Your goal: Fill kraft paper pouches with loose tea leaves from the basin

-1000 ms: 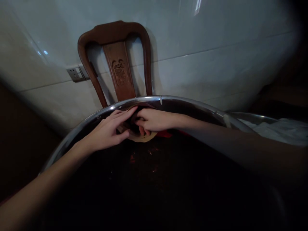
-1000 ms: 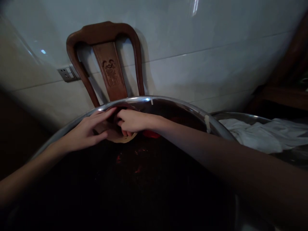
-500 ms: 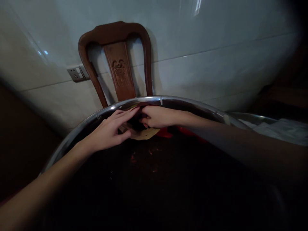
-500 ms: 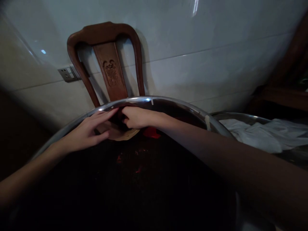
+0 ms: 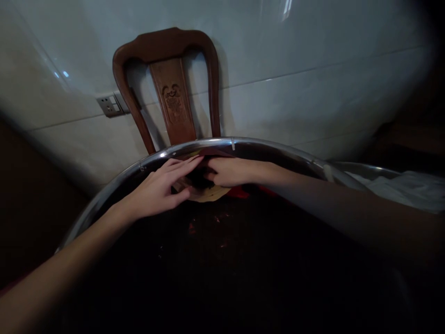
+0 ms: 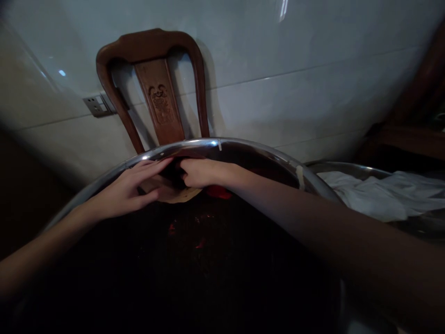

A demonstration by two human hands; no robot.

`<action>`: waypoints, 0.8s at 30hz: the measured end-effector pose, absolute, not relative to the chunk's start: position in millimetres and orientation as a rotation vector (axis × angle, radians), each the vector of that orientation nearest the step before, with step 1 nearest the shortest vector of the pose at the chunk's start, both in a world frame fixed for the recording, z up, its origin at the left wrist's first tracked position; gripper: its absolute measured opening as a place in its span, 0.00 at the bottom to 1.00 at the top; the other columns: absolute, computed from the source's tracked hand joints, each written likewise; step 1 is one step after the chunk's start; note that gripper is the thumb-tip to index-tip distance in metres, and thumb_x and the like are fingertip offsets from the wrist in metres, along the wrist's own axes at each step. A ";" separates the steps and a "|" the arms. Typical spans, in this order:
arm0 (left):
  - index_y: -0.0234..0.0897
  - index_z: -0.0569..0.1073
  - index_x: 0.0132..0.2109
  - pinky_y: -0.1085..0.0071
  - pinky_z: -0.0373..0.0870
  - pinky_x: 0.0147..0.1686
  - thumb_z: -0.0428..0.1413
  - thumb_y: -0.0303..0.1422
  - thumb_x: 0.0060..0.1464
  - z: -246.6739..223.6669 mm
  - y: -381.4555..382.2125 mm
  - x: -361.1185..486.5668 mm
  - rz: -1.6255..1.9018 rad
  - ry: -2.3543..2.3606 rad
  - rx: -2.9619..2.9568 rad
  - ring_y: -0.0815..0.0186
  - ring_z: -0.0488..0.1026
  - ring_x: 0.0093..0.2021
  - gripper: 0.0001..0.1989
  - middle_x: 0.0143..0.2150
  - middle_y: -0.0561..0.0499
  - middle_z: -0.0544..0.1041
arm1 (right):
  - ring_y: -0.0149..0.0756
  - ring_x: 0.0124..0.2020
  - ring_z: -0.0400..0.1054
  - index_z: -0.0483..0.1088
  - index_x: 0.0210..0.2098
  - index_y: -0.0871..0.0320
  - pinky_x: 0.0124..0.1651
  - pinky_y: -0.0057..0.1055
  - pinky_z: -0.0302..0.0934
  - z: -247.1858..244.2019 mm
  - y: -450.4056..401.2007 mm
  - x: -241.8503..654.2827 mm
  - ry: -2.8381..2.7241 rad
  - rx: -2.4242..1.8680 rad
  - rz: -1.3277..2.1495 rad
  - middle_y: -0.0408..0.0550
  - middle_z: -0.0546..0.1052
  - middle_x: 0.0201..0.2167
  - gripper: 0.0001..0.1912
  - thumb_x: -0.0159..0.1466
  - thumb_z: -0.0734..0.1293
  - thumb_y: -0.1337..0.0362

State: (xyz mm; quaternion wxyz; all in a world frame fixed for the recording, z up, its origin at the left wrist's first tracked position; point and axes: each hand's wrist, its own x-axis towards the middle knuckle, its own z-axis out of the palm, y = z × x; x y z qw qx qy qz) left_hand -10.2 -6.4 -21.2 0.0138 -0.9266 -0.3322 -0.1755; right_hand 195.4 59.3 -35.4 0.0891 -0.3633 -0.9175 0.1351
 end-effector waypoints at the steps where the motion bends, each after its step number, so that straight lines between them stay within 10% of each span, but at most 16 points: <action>1: 0.46 0.48 0.67 0.51 0.57 0.61 0.52 0.35 0.58 -21.2 -6.9 -9.9 -0.547 -1.037 -2.885 0.56 0.58 0.62 0.34 0.66 0.50 0.57 | 0.40 0.37 0.68 0.72 0.47 0.63 0.40 0.35 0.60 -35.9 59.2 195.1 -2.735 -1.084 0.386 0.57 0.76 0.39 0.19 0.59 0.58 0.66; 24: 0.45 0.48 0.67 0.51 0.59 0.60 0.51 0.33 0.58 -22.7 -11.8 -6.7 -0.501 -1.078 -2.893 0.58 0.57 0.62 0.33 0.66 0.49 0.58 | 0.37 0.36 0.69 0.70 0.49 0.62 0.38 0.31 0.61 -43.4 61.1 194.3 -2.642 -1.035 0.547 0.55 0.76 0.39 0.21 0.58 0.58 0.67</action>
